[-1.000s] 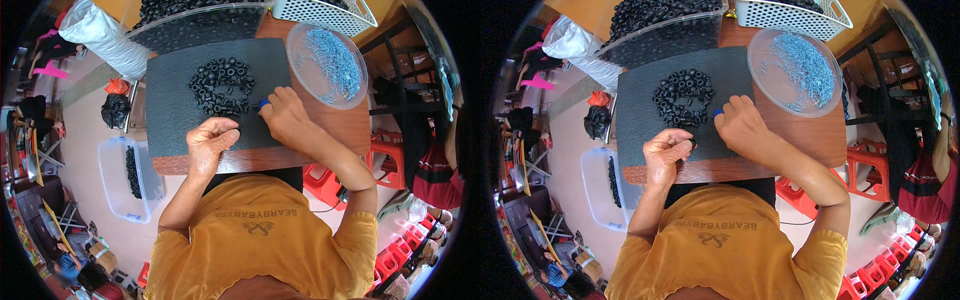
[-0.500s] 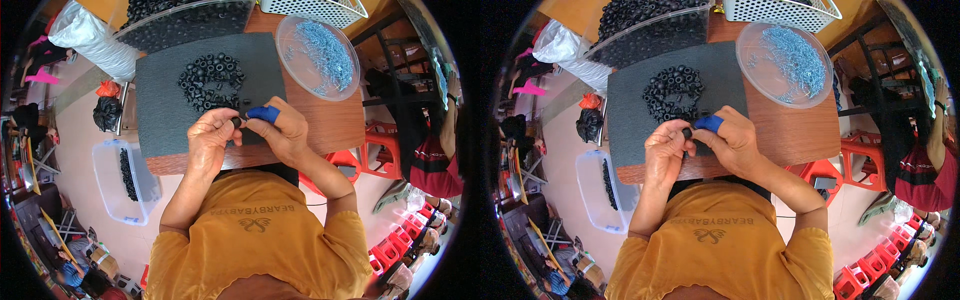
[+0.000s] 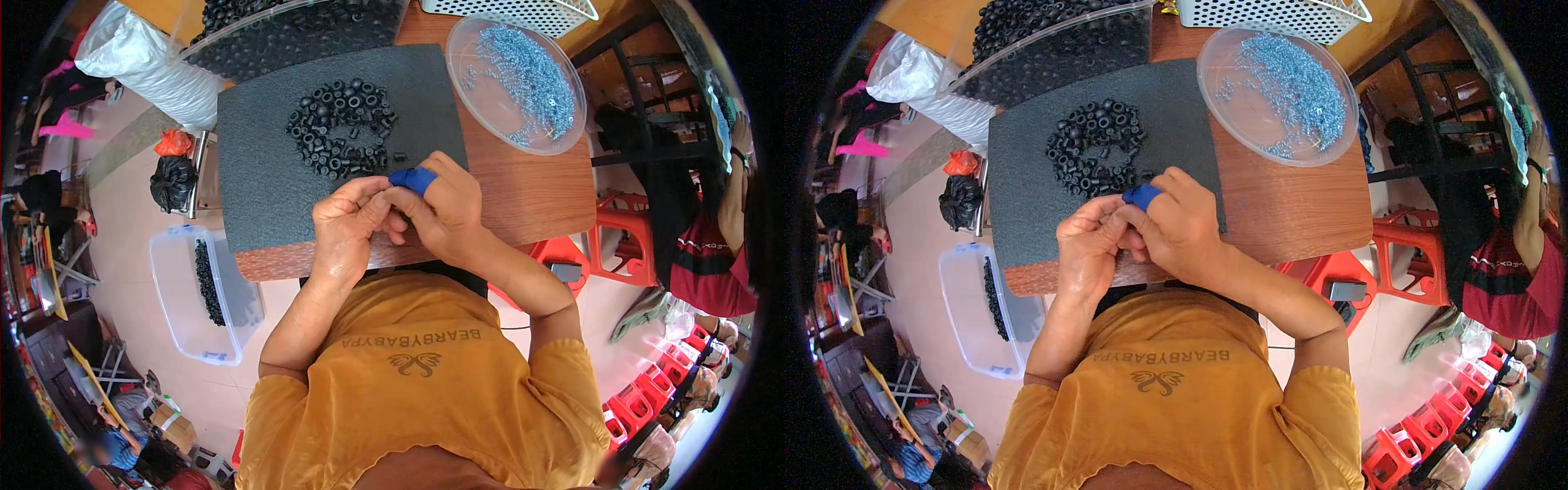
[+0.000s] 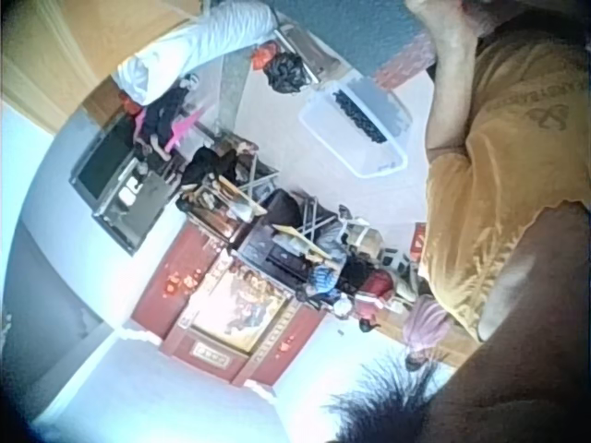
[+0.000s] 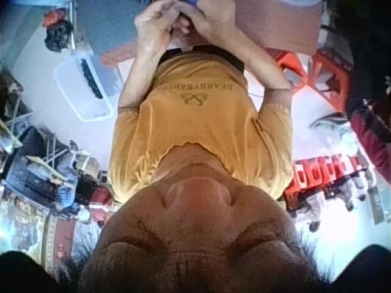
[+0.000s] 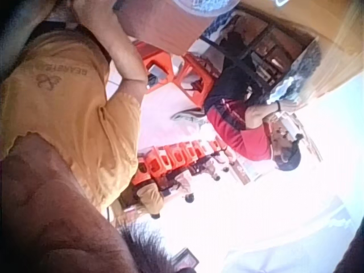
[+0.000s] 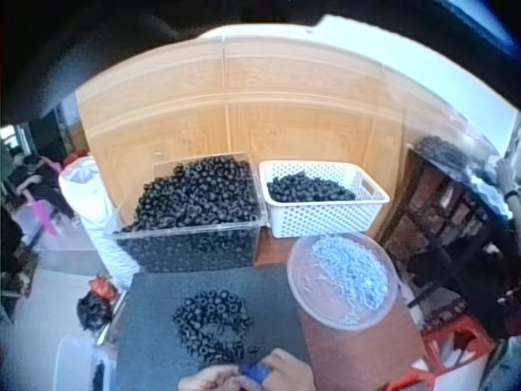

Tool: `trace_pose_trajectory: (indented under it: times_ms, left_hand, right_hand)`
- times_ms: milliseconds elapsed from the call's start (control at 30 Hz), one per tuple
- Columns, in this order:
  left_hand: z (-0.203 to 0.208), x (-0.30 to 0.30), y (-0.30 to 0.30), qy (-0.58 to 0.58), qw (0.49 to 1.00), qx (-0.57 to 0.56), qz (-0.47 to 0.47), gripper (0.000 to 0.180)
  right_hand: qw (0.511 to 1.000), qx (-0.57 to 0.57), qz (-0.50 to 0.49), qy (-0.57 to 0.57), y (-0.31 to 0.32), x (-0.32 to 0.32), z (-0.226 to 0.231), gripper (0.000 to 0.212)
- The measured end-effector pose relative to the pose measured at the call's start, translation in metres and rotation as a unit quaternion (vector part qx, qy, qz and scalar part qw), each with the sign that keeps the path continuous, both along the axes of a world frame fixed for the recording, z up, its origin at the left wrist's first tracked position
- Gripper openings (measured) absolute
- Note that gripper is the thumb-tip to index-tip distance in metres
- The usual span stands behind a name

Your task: The person assembles small blue beads onto black plastic ring components by hand, using finger cots to handle the small parts.

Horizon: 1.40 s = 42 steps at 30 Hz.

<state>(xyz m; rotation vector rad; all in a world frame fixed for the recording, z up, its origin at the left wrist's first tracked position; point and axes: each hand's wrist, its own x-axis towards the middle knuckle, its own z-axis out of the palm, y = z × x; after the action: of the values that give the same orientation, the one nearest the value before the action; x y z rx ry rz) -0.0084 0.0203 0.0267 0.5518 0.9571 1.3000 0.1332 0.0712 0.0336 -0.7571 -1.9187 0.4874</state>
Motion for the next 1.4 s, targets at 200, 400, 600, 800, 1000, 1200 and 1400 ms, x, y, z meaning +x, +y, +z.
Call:
trace_pose_trajectory:
  times_ms: [200, 400, 600, 800, 1000, 1200, 1400]
  left_hand:
    - [0.001, -0.008, 0.005, -0.117, 0.992, -0.027, -0.039, 0.021]
    - [0.002, -0.006, 0.003, -0.106, 0.994, -0.014, -0.027, 0.023]
    - [0.008, 0.000, 0.002, -0.084, 0.996, -0.010, -0.012, 0.023]
    - [0.007, 0.003, 0.001, -0.036, 0.999, -0.009, -0.037, 0.020]
    - [0.001, -0.005, 0.005, -0.114, 0.993, -0.026, -0.020, 0.018]
    - [0.005, -0.004, 0.005, -0.120, 0.992, -0.046, -0.009, 0.018]
    - [-0.004, -0.007, 0.005, -0.155, 0.986, -0.051, -0.025, 0.022]
  right_hand:
    - [0.987, -0.152, 0.006, 0.045, -0.004, 0.008, 0.008, 0.010]
    - [0.999, -0.041, -0.007, 0.026, -0.006, 0.007, 0.000, 0.011]
    - [1.000, 0.016, -0.024, -0.011, -0.009, 0.008, -0.001, 0.014]
    - [0.996, 0.049, -0.047, -0.050, -0.008, 0.007, -0.002, 0.017]
    - [0.985, -0.161, -0.034, 0.058, -0.008, 0.010, 0.005, 0.009]
    - [0.965, -0.236, -0.009, 0.111, -0.011, 0.008, 0.001, 0.013]
    - [0.958, -0.251, 0.005, 0.141, -0.012, 0.006, -0.006, 0.017]
